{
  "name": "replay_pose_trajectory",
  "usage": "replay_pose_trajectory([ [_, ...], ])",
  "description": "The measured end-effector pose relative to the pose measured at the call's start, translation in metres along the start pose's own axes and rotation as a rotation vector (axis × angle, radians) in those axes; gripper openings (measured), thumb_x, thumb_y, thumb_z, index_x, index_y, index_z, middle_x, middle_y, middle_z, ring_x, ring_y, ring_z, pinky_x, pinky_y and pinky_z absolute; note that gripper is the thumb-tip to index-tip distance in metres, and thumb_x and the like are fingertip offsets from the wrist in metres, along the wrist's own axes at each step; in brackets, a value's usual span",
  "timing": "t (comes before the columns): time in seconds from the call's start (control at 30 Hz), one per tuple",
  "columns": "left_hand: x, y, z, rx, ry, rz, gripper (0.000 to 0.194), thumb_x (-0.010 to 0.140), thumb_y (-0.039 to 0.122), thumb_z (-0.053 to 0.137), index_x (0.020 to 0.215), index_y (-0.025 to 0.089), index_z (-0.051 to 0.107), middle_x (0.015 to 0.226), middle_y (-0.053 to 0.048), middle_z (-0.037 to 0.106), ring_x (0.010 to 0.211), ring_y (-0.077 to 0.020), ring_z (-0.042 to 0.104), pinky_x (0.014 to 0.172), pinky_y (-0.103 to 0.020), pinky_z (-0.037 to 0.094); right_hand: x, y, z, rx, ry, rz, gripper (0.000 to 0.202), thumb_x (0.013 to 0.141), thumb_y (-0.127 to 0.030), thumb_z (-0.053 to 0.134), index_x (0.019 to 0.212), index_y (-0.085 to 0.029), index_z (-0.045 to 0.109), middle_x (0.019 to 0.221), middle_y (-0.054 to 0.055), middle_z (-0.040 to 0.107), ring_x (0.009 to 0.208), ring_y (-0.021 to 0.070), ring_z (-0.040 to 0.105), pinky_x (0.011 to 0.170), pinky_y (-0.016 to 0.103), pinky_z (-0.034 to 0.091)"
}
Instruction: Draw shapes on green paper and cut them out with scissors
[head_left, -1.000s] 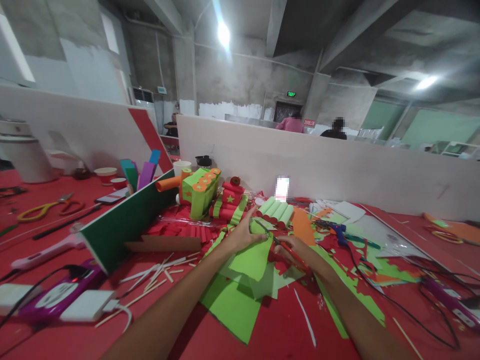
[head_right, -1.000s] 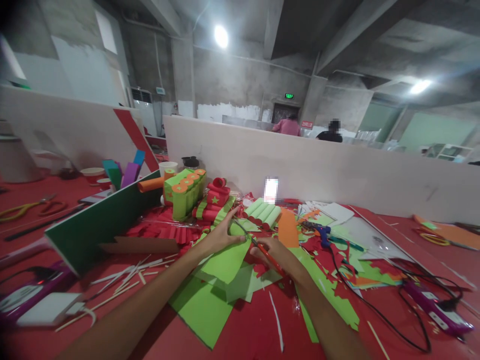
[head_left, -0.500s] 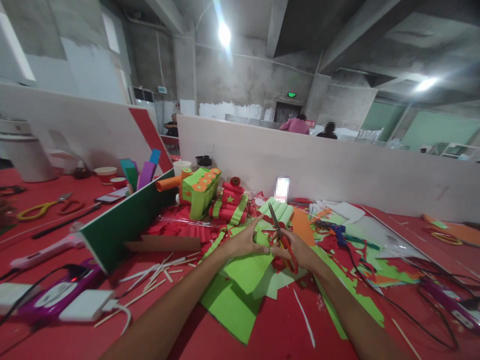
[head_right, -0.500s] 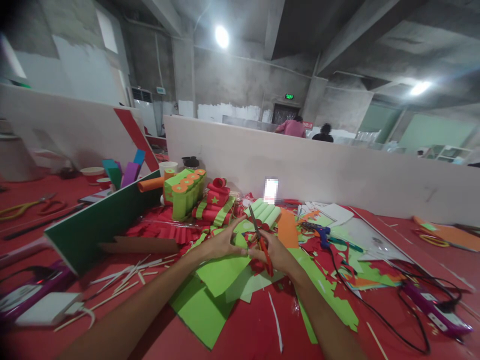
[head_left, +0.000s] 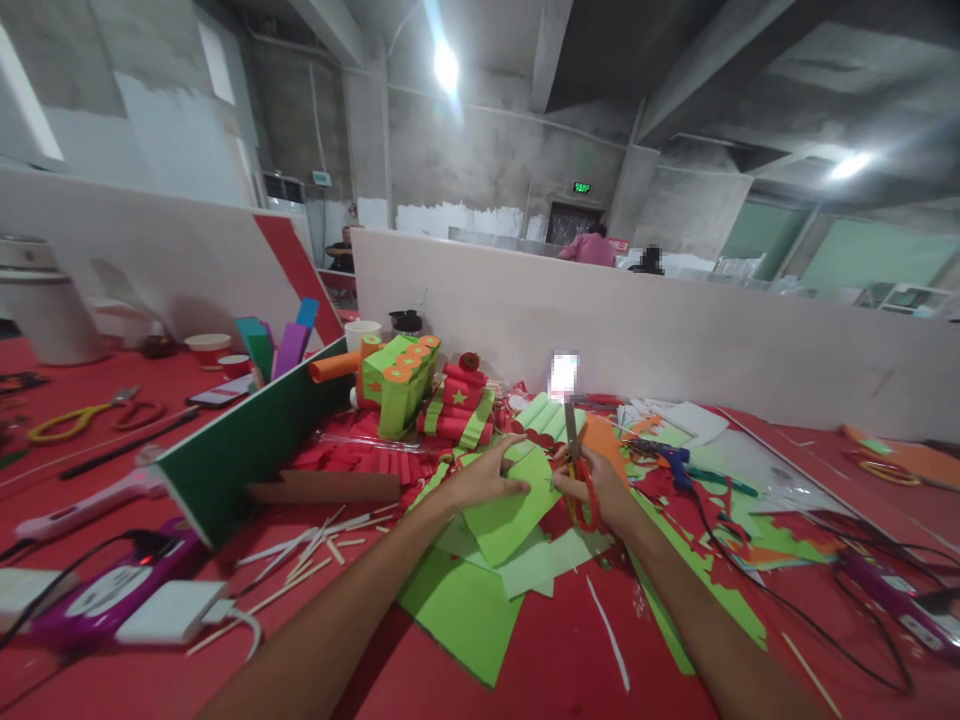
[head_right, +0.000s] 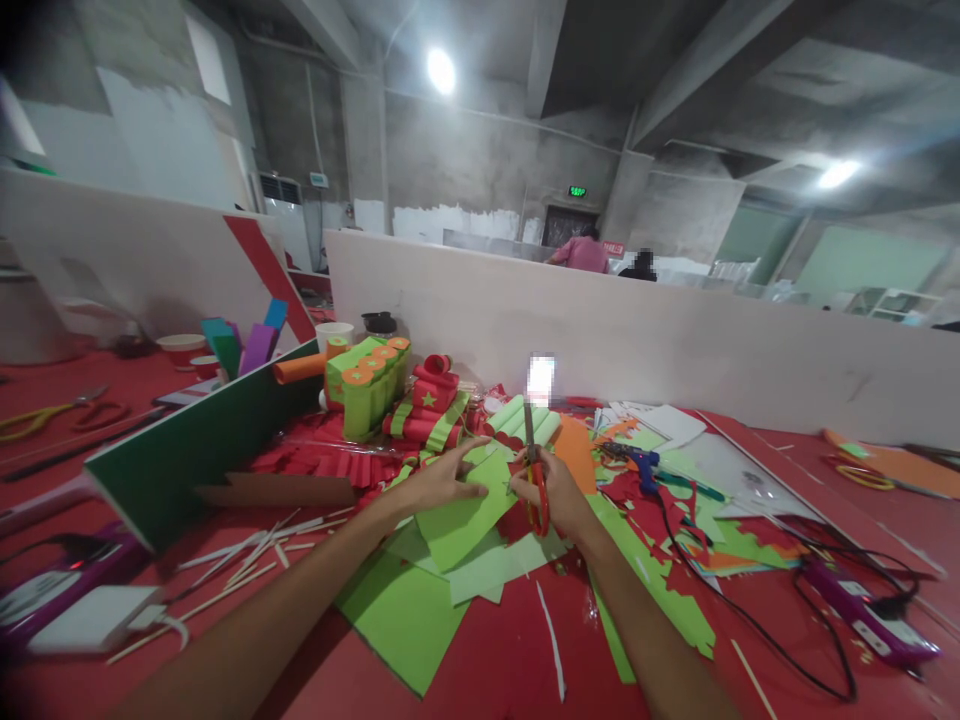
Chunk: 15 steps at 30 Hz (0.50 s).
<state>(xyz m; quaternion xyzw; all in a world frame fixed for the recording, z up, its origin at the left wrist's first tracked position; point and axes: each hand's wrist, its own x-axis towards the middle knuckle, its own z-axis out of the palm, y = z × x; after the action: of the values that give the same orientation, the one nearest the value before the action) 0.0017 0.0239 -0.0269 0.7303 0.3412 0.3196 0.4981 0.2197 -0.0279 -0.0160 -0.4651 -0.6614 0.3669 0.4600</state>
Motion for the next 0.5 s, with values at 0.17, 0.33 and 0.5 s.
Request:
replay_pose_trajectory([
  [0.17, 0.013, -0.011, -0.003, -0.077, 0.211, -0.035, 0.054, 0.073, 0.028, 0.067, 0.123, 0.017, 0.051, 0.069, 0.002, 0.056, 0.063, -0.0127, 0.055, 0.055, -0.021, 0.04, 0.007, 0.009, -0.007, 0.148, 0.282, -0.002, 0.045, 0.062, -0.039, 0.08, 0.094, -0.017, 0.057, 0.069, -0.002, 0.061, 0.055, 0.0117, 0.056, 0.052, 0.023, 0.047],
  [0.33, 0.016, -0.003, -0.004, -0.428, 0.299, -0.052, 0.036, 0.084, 0.038, 0.057, 0.113, 0.017, 0.05, 0.072, -0.001, 0.063, 0.056, -0.0106, 0.06, 0.052, -0.02, 0.044, 0.01, 0.011, -0.012, 0.405, 0.635, -0.047, 0.044, 0.059, -0.035, 0.082, 0.092, -0.019, 0.058, 0.067, -0.004, 0.061, 0.05, 0.0096, 0.056, 0.043, 0.019, 0.044],
  [0.5, 0.004, 0.01, 0.002, -0.591, 0.076, -0.006, 0.05, 0.082, 0.04, 0.064, 0.124, 0.018, 0.046, 0.113, -0.014, 0.066, 0.087, -0.0161, 0.068, 0.075, -0.026, 0.052, 0.01, 0.009, -0.011, 0.562, 0.696, -0.045, 0.044, 0.054, -0.032, 0.085, 0.088, -0.02, 0.06, 0.069, -0.004, 0.065, 0.05, 0.01, 0.059, 0.041, 0.019, 0.044],
])
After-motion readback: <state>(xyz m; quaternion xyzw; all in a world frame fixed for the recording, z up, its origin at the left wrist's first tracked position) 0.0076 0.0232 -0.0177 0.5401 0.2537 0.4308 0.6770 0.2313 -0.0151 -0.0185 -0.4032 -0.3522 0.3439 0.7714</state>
